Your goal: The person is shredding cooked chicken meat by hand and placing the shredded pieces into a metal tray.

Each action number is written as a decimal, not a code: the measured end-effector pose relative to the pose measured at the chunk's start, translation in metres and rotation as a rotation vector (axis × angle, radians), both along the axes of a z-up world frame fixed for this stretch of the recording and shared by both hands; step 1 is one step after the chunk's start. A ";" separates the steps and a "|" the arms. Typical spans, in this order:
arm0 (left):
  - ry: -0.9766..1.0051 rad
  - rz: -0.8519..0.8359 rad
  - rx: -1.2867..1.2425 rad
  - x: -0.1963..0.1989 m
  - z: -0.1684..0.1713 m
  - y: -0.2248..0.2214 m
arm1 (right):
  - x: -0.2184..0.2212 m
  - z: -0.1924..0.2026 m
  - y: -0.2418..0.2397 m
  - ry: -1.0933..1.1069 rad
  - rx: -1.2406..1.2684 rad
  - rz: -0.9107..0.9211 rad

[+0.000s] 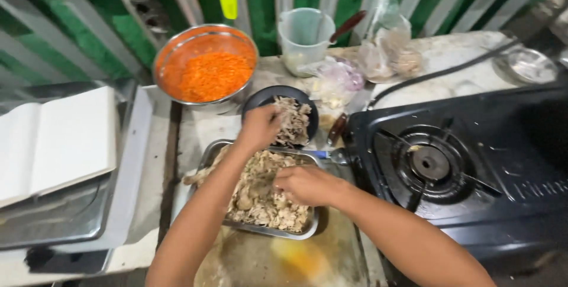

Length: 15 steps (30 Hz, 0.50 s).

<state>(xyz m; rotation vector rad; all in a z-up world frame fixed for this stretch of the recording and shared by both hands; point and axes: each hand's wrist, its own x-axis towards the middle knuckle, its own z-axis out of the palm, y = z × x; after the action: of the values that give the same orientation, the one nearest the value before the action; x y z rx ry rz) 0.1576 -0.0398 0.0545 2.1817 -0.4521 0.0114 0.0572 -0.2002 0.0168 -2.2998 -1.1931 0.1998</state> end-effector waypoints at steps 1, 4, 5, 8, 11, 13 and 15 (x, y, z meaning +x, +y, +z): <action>-0.002 0.019 0.003 0.020 -0.026 -0.005 | -0.001 0.008 0.001 -0.002 0.003 0.019; -0.121 -0.097 0.170 0.072 -0.091 -0.016 | 0.001 0.007 -0.004 0.040 -0.150 0.010; -0.215 -0.045 0.326 0.082 -0.104 -0.017 | 0.005 -0.008 -0.007 0.029 -0.187 0.017; -0.245 0.025 0.428 0.066 -0.064 -0.014 | 0.006 -0.015 -0.010 0.024 -0.240 0.012; -0.209 0.033 0.376 0.055 -0.042 -0.004 | -0.003 0.027 -0.007 0.065 -0.251 -0.030; -0.232 0.027 0.384 0.054 -0.042 0.007 | -0.004 0.036 -0.007 0.103 -0.243 -0.055; -0.230 -0.078 0.303 0.049 -0.041 0.025 | 0.000 0.015 -0.006 0.093 -0.251 -0.196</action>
<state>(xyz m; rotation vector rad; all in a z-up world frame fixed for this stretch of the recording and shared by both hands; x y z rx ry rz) 0.2061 -0.0151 0.0134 2.4695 -0.7070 0.1617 0.0575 -0.2060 0.0315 -2.5754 -0.9331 0.3984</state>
